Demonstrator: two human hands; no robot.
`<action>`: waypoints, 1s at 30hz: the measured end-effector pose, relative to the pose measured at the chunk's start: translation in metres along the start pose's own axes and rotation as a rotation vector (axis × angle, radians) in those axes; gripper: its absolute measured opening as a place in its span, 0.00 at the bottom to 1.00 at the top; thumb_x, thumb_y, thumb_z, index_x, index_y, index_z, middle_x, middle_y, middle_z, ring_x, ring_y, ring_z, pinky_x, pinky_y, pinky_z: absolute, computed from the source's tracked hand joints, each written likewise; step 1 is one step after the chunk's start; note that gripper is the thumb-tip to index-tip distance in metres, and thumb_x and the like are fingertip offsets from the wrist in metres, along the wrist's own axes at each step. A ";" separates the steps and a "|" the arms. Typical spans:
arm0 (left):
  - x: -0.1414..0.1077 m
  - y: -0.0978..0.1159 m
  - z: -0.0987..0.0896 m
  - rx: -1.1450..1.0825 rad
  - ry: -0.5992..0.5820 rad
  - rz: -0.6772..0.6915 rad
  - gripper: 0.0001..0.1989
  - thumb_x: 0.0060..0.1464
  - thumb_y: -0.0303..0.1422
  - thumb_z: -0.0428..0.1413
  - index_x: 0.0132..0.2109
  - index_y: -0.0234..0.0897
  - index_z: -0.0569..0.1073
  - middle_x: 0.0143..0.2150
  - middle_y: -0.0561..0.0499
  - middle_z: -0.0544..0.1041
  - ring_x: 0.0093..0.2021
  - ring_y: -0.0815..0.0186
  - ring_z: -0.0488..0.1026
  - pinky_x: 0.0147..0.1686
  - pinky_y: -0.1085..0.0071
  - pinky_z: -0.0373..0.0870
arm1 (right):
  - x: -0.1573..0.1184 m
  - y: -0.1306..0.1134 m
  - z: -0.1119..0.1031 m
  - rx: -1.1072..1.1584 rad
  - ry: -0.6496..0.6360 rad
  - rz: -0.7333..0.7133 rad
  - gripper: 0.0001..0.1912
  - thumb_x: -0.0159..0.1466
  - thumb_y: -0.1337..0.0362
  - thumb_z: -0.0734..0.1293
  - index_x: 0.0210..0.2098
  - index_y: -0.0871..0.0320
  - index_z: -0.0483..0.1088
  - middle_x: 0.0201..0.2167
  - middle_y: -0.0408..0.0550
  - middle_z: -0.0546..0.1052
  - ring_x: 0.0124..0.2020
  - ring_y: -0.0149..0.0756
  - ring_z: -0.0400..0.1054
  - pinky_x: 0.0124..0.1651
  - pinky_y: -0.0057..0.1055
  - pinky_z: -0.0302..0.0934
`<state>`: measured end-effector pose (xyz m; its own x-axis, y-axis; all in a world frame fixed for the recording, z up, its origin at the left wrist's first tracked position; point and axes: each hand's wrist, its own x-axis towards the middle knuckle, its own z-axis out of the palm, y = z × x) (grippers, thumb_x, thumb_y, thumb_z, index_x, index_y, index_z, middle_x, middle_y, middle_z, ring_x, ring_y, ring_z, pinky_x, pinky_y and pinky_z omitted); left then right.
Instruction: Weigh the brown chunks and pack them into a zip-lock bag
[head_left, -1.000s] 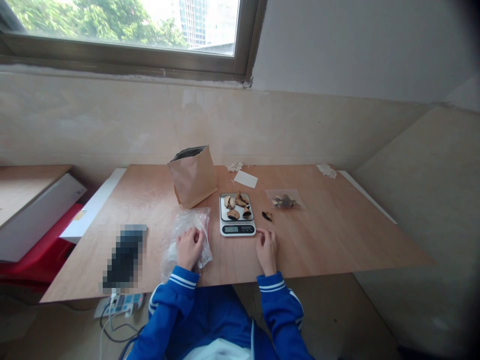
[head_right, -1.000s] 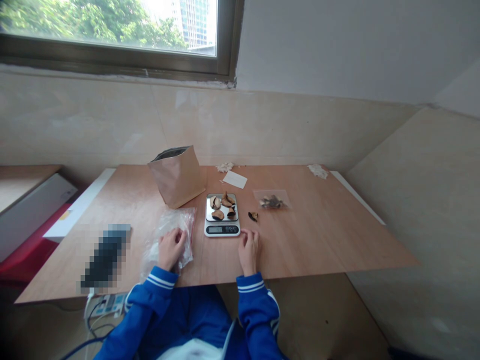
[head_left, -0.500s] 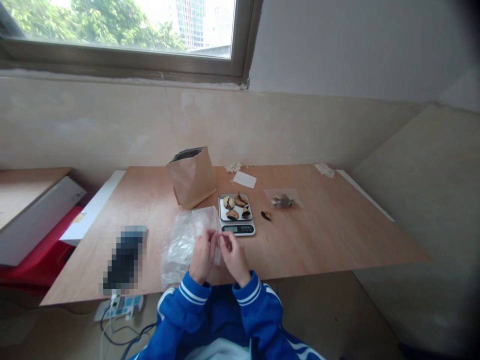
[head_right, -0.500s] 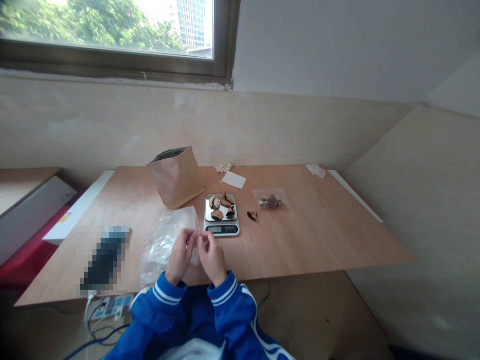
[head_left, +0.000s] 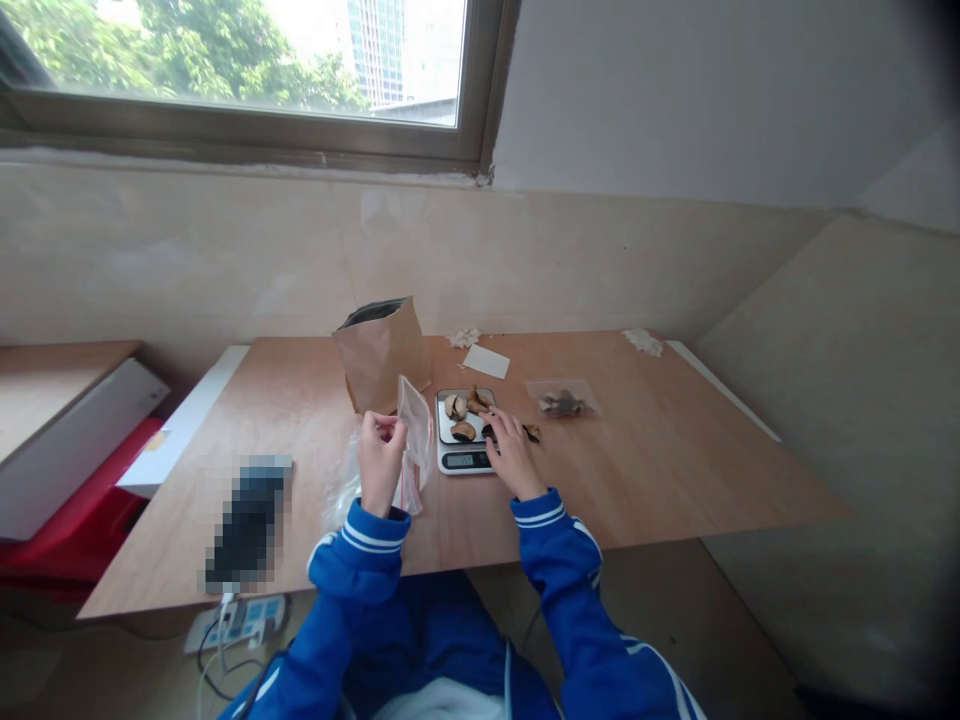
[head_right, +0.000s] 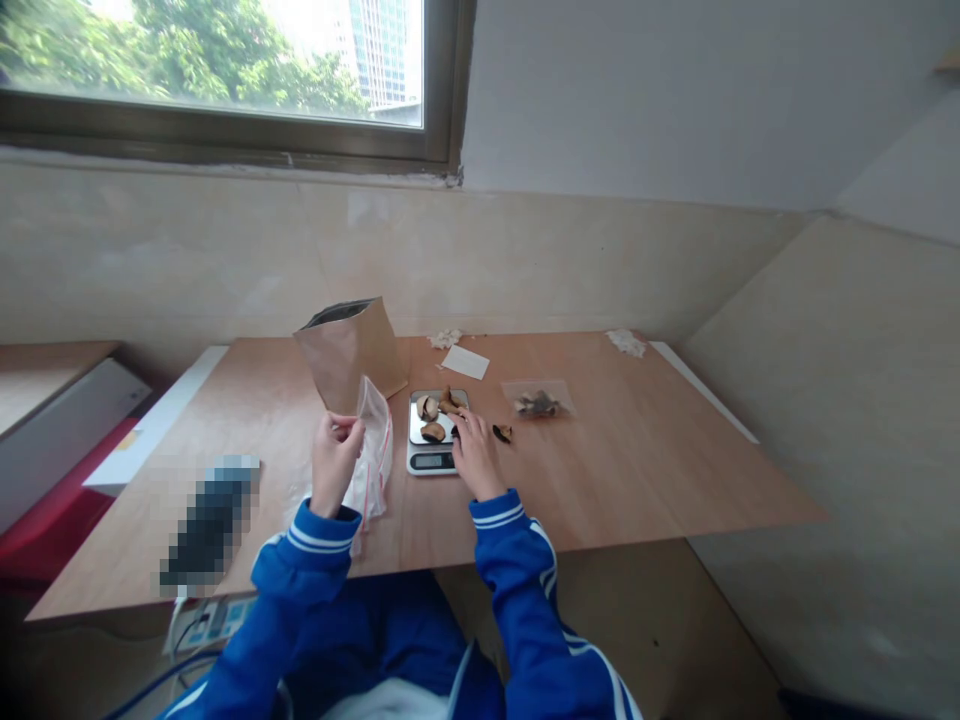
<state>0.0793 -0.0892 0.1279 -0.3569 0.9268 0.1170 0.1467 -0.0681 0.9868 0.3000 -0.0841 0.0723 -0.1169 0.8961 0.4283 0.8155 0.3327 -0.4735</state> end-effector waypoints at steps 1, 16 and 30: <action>0.002 -0.001 0.002 0.004 -0.011 0.008 0.08 0.50 0.34 0.56 0.31 0.38 0.64 0.24 0.57 0.68 0.23 0.71 0.65 0.24 0.75 0.60 | 0.001 0.008 0.003 -0.008 -0.021 -0.011 0.21 0.61 0.74 0.58 0.53 0.59 0.68 0.54 0.58 0.69 0.56 0.49 0.61 0.59 0.51 0.57; -0.005 -0.009 0.027 0.052 -0.006 0.067 0.06 0.52 0.32 0.56 0.31 0.38 0.66 0.28 0.54 0.71 0.29 0.67 0.69 0.33 0.69 0.64 | 0.032 -0.075 -0.039 0.445 0.224 0.153 0.13 0.65 0.57 0.64 0.45 0.56 0.72 0.40 0.49 0.77 0.34 0.35 0.69 0.41 0.33 0.66; -0.001 -0.014 0.026 -0.313 0.058 -0.121 0.14 0.48 0.40 0.60 0.33 0.36 0.65 0.23 0.59 0.65 0.22 0.74 0.61 0.24 0.76 0.57 | 0.008 -0.020 0.030 0.045 -0.060 0.008 0.12 0.63 0.68 0.62 0.46 0.58 0.71 0.46 0.56 0.73 0.51 0.47 0.65 0.53 0.46 0.61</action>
<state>0.1017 -0.0792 0.1109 -0.4075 0.9132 -0.0058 -0.1872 -0.0774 0.9793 0.2662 -0.0745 0.0621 -0.1456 0.9144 0.3777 0.7904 0.3372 -0.5115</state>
